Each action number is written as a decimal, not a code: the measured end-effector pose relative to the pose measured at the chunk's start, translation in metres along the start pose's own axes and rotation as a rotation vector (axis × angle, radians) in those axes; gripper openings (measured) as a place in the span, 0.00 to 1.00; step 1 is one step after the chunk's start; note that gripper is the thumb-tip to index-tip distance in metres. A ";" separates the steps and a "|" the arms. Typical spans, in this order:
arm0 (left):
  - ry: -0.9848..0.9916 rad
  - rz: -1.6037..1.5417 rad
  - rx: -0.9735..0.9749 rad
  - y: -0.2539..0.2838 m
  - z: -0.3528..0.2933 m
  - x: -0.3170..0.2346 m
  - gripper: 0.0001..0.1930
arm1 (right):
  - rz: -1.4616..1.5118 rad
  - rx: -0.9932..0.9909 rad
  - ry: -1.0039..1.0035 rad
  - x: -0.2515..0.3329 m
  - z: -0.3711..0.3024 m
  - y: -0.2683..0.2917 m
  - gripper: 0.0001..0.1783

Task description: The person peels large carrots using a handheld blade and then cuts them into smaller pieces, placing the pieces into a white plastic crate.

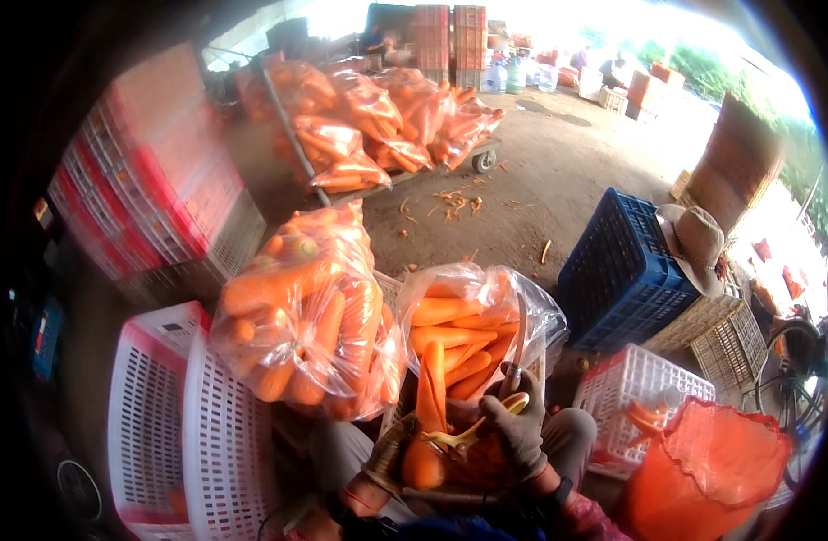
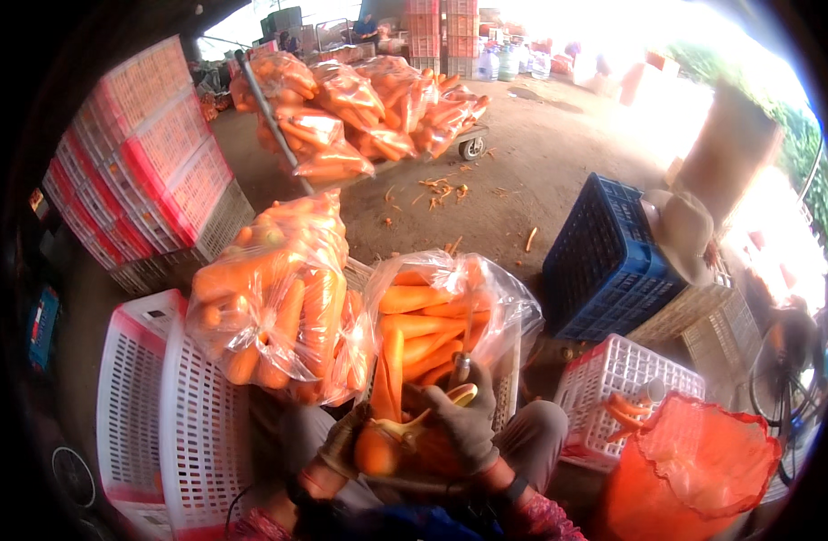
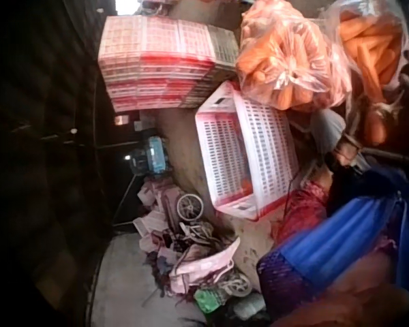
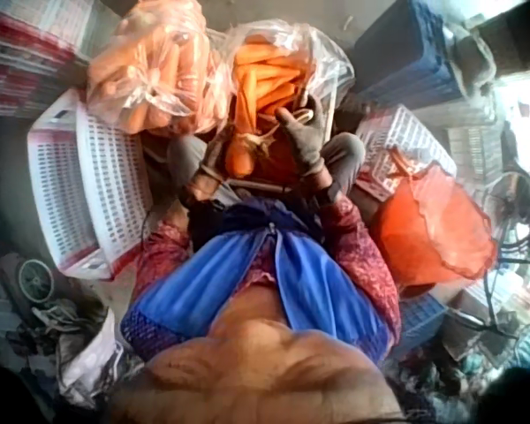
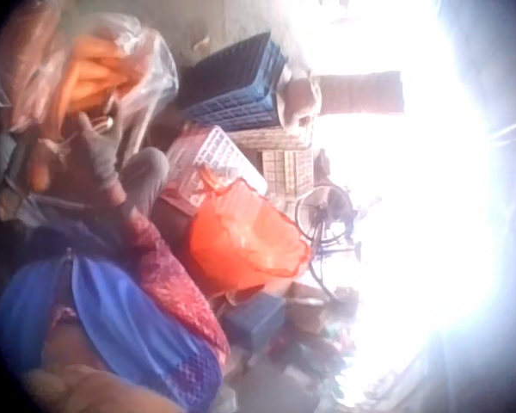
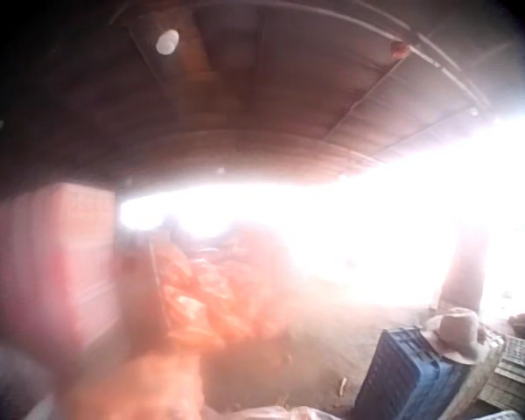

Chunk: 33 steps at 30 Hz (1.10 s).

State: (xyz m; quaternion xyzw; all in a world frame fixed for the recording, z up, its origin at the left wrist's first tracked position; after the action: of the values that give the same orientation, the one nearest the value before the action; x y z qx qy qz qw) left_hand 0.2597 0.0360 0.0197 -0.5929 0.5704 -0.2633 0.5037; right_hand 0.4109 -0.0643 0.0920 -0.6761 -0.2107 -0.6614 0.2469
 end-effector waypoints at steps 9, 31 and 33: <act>-0.050 -0.101 -0.001 -0.004 -0.017 0.005 0.27 | -0.022 0.149 0.005 0.006 -0.024 -0.018 0.19; -0.042 -0.193 0.061 0.027 -0.020 0.003 0.28 | -0.081 0.311 -0.062 -0.005 0.035 -0.033 0.19; -0.065 -0.208 -0.035 0.033 -0.008 0.006 0.27 | -0.046 0.475 -0.068 0.008 -0.008 -0.045 0.24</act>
State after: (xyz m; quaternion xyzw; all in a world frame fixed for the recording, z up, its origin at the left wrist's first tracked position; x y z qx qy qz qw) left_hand 0.2400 0.0329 -0.0088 -0.6659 0.4937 -0.2845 0.4816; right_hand 0.3774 -0.0346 0.1028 -0.6160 -0.3839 -0.5754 0.3769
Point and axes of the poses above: each hand's wrist, its own z-axis towards the middle knuckle, its own y-axis out of the back of the hand, x = y × z, the point moved 1 cm from there along z, towards the middle knuckle, and after that the axes turned 11 degrees about -z, right-handed, at the moved point
